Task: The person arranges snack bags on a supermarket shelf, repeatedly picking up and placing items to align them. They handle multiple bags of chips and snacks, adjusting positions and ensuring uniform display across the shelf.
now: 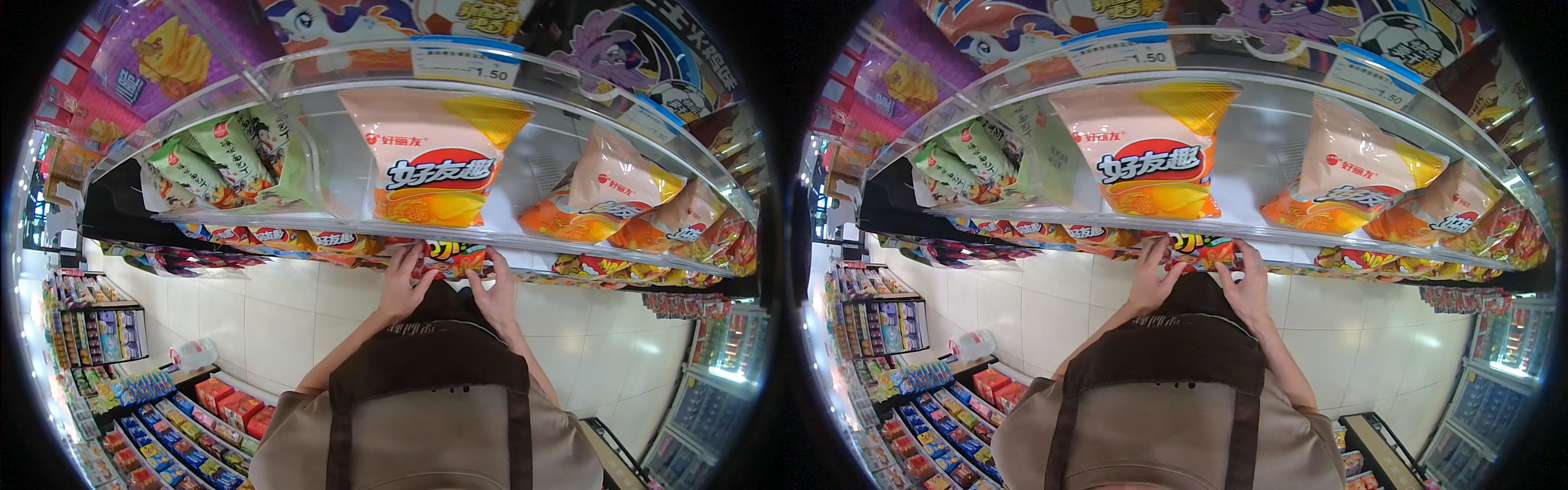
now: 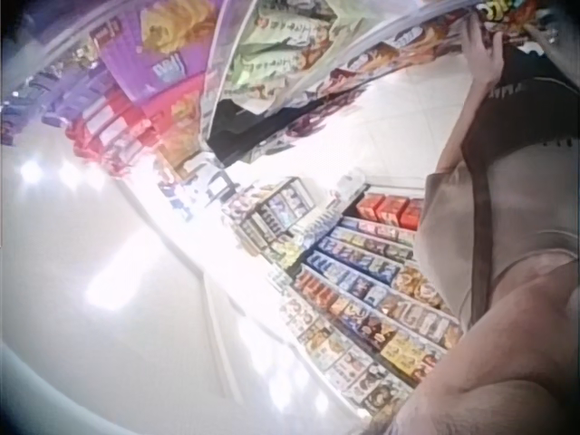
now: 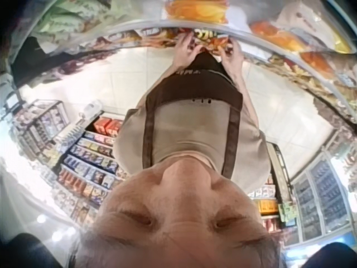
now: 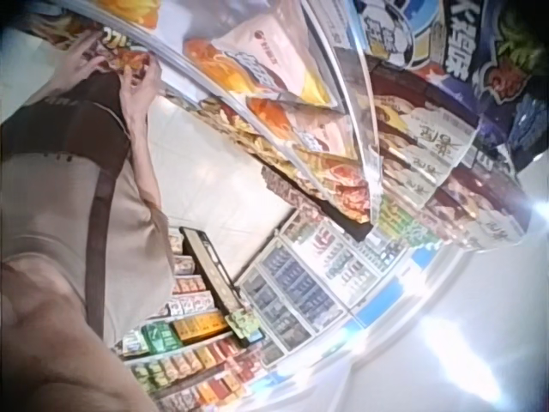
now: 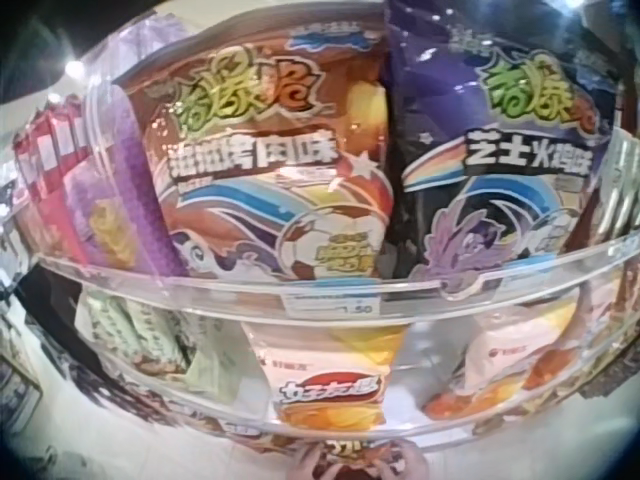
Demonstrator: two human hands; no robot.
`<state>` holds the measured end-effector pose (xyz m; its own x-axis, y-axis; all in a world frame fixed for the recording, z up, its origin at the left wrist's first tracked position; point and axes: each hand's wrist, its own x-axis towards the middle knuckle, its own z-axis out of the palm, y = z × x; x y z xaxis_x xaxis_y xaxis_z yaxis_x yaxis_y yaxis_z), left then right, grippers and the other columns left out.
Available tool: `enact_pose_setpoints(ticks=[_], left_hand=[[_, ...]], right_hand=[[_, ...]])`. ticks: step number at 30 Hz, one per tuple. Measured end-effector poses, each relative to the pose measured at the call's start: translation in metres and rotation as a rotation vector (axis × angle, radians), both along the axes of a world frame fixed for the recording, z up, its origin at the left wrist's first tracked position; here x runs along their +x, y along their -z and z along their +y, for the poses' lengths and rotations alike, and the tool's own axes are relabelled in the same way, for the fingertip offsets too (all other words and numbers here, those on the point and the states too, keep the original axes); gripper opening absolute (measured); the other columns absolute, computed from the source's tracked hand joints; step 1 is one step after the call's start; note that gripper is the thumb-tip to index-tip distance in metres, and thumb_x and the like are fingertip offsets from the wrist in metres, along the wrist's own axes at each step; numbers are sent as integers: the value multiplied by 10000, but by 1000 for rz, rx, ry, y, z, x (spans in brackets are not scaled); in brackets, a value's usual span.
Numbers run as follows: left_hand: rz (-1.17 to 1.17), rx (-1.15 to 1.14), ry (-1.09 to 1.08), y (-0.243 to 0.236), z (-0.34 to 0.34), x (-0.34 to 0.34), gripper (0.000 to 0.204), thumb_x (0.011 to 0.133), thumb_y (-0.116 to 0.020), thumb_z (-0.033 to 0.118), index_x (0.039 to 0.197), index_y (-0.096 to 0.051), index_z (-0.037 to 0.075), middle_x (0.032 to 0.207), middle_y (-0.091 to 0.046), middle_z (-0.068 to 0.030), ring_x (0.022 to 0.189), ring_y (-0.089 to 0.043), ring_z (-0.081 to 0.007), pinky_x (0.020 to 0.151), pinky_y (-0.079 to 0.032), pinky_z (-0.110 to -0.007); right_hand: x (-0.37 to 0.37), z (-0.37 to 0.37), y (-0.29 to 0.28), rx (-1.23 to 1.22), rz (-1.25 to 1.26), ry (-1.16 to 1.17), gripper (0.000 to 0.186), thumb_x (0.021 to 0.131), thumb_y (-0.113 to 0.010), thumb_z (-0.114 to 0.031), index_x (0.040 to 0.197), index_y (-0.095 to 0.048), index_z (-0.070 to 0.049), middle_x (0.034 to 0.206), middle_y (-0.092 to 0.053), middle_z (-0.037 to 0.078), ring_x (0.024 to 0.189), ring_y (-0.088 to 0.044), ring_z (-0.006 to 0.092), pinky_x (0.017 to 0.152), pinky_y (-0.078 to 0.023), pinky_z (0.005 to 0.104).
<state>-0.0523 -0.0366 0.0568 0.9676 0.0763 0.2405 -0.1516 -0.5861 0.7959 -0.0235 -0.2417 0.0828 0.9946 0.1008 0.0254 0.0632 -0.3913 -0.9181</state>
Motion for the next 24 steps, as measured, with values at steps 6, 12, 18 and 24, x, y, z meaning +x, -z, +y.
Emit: enact_pose_setpoints(ticks=[6,12,18,24], left_hand=[[-63,56,-113,7,20,-9,502,850,-727,153,1243,-518,-80,1179,-517,-218,1048,-563,-363,893,-468,-397],[-114,36,-151,10,26,-5,479,871,-701,151,1241,-513,-86,1193,-526,-236,1074,-548,-385,908,-458,-406],[-90,1,-133,15,30,3,451,892,-671,141,1245,-503,-84,1201,-530,-223,1074,-549,-384,907,-455,-404],[-55,-19,-119,15,32,7,451,901,-655,123,1267,-484,-79,1199,-529,-218,1069,-553,-374,904,-456,-399]], right_hand=[[9,26,14,-50,-130,-55,477,810,-743,-98,1220,-532,25,1064,-611,186,897,-640,321,772,-532,374],[12,39,17,-86,-91,-64,431,816,-738,-125,1165,-534,25,1031,-610,206,911,-632,340,764,-518,396],[16,45,27,-119,-103,-63,433,825,-721,-121,1168,-516,45,1019,-605,239,935,-610,410,794,-498,441],[17,48,30,-104,-121,-49,425,825,-719,-121,1158,-515,48,1026,-604,257,950,-593,446,798,-489,461]])
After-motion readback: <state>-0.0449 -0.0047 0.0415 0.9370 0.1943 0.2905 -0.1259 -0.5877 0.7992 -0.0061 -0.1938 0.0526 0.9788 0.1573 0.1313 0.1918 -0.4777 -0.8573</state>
